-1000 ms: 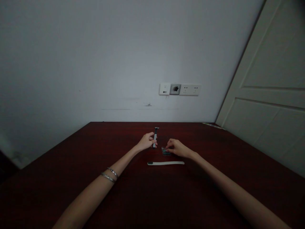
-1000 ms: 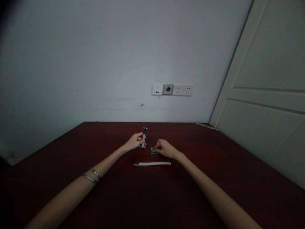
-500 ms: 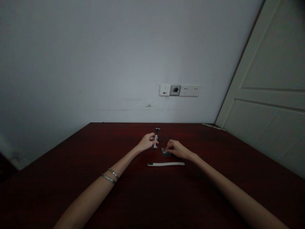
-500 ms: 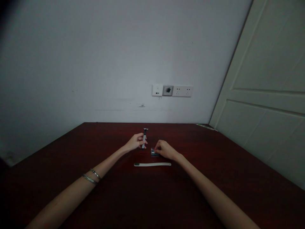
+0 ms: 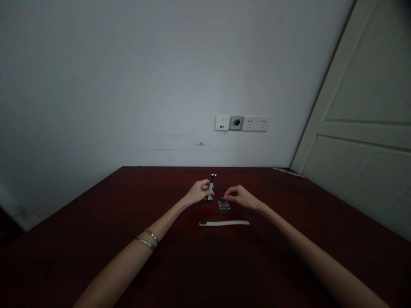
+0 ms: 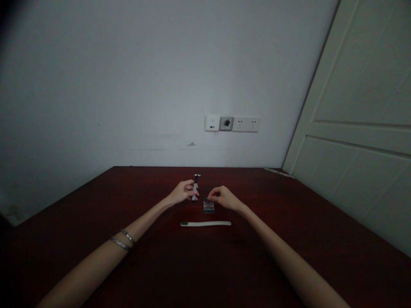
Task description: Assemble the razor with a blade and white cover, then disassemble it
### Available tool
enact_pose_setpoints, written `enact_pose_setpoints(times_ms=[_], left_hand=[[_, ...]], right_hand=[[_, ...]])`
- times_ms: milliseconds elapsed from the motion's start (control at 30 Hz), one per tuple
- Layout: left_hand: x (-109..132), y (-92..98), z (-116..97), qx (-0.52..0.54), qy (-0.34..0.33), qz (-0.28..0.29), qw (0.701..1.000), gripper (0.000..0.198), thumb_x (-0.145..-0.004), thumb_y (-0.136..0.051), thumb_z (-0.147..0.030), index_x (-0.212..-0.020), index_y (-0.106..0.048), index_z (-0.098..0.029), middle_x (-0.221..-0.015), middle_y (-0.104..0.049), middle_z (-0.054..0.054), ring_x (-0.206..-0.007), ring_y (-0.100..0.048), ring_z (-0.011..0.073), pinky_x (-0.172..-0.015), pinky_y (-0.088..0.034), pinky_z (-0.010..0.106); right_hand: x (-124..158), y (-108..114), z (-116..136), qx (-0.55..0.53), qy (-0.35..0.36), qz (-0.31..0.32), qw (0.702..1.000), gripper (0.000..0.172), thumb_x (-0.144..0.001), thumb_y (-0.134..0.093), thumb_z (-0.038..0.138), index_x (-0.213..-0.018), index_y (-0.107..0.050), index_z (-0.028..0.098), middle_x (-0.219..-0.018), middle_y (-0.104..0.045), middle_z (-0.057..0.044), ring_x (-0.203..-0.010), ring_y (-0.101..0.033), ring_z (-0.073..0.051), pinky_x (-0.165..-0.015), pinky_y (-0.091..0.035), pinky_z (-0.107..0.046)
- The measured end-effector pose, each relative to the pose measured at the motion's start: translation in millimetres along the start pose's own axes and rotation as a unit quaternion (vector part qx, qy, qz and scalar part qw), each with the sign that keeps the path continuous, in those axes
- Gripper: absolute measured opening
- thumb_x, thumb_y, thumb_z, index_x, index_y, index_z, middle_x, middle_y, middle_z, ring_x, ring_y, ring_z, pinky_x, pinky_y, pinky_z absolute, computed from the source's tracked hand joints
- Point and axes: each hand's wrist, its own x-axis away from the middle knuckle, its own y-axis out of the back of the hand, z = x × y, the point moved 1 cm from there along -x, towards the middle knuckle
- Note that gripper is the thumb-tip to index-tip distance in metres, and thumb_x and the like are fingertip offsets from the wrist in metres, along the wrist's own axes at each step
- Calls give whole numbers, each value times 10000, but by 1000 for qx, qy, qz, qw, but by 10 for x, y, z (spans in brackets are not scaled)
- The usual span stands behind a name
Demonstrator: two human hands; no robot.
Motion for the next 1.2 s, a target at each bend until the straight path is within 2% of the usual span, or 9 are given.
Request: enact_pose_setpoints(times_ms=[300, 833, 933, 1033, 1100, 1200], left_hand=[[4, 7, -95, 13, 8, -5, 1000, 272, -679, -666, -225, -890, -522, -131, -738, -645, 48, -606, -647, 138, -513, -473, 194], [-24, -9, -72, -1, -13, -10, 1000, 243, -661, -646, -168, -879, -546, -128, -685, -624, 19, -581, -640, 138, -477, -468, 183], [-21, 10, -101, -10, -17, -21, 1000, 232, -674, -627, -152, -889, -545, -126, -704, -635, 32, -578, -641, 140, -461, -465, 178], [-13, 37, -138, -13, -14, -35, 999, 245, -679, -627, -146, -910, -548, -124, -727, -649, 46, -581, -646, 141, -455, -466, 173], [-6, 51, -159, -10, -7, -43, 999, 242, -679, -634, -147, -903, -548, -123, -735, -654, 50, -583, -649, 141, -454, -465, 168], [3, 57, -178, 2, 7, -42, 999, 244, -677, -650, -159, -895, -546, -122, -741, -657, 51, -579, -652, 141, -455, -470, 168]], right_hand=[[-106, 93, 235, -33, 0, -21, 999, 219, -727, -586, 329, -750, -647, 120, -712, -651, -48, -646, -569, -139, -643, -441, -279], [-175, -10, 280, -6, 28, -28, 999, 227, -764, -567, 316, -772, -675, 117, -756, -682, -62, -692, -603, -160, -663, -457, -281], [-121, 36, 353, 36, 79, -71, 994, 213, -782, -570, 315, -836, -679, 140, -822, -685, -61, -765, -610, -169, -719, -461, -294], [-43, 104, 432, 124, 172, -112, 971, 197, -798, -575, 300, -912, -671, 172, -908, -665, -63, -863, -592, -176, -789, -457, -311], [1, 126, 473, 196, 226, -104, 949, 196, -826, -545, 272, -958, -662, 187, -943, -648, -71, -913, -568, -183, -811, -457, -322], [31, 116, 508, 291, 271, -82, 914, 216, -861, -486, 217, -999, -649, 183, -950, -636, -82, -914, -546, -187, -781, -471, -322]])
